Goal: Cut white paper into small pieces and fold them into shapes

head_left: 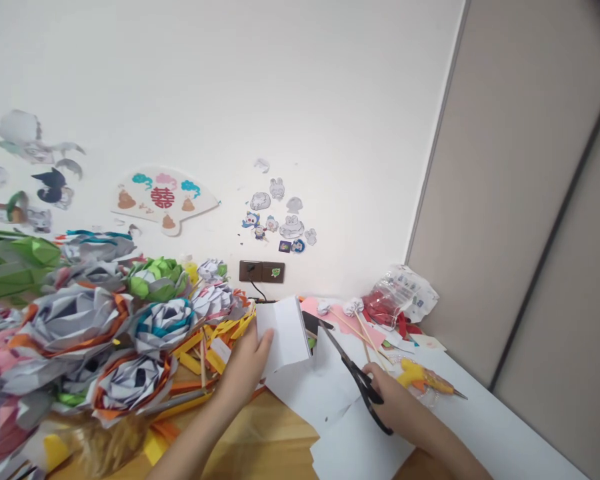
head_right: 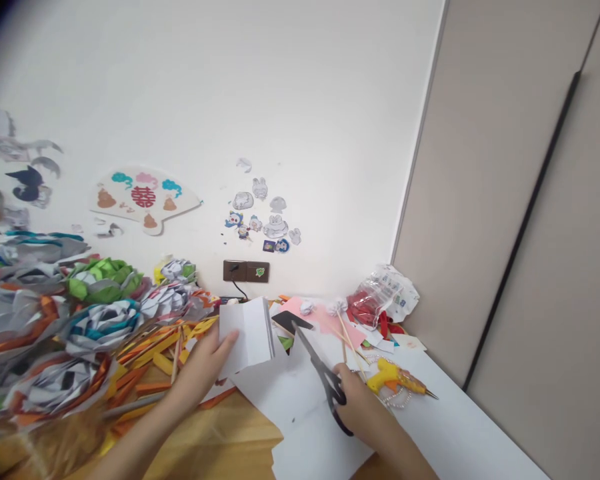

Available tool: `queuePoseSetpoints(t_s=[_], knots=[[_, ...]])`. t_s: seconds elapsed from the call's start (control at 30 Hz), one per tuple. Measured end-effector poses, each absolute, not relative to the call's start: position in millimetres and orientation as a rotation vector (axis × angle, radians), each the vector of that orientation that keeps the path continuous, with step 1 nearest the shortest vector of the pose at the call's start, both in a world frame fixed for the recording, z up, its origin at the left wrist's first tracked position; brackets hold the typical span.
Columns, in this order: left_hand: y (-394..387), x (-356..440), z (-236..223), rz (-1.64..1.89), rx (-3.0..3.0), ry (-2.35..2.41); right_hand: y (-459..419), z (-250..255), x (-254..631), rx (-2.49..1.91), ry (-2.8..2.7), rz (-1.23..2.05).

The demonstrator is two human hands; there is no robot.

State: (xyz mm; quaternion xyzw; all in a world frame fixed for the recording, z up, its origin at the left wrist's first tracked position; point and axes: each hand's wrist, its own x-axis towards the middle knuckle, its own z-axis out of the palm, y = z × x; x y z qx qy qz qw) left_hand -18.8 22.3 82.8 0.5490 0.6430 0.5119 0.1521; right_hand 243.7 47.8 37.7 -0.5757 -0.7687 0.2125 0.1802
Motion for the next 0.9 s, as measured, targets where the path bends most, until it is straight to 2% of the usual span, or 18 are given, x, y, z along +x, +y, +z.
queuePoseSetpoints(t_s=[0.2,0.27,0.47,0.6,0.8,0.9], knots=[[22,-8,100,1.377,1.498,1.786,11,55,256,-1.608,-2.297,0.823],[22,-5,102,1.347,1.499,1.806,4,55,251,-1.531,-2.302,0.99],[20,-5,118,1.397,1.567,1.862,19,30,221,-1.228,-2.272,1.365],[17,-3,122,1.367,1.561,1.896,28,11,206,-1.091,-2.23,1.36],[20,5,114,1.343,1.679,1.96,14,38,194,-0.852,-2.263,1.312],[22,7,112,1.319,1.675,1.929,19,31,185,-0.735,-2.131,1.421]])
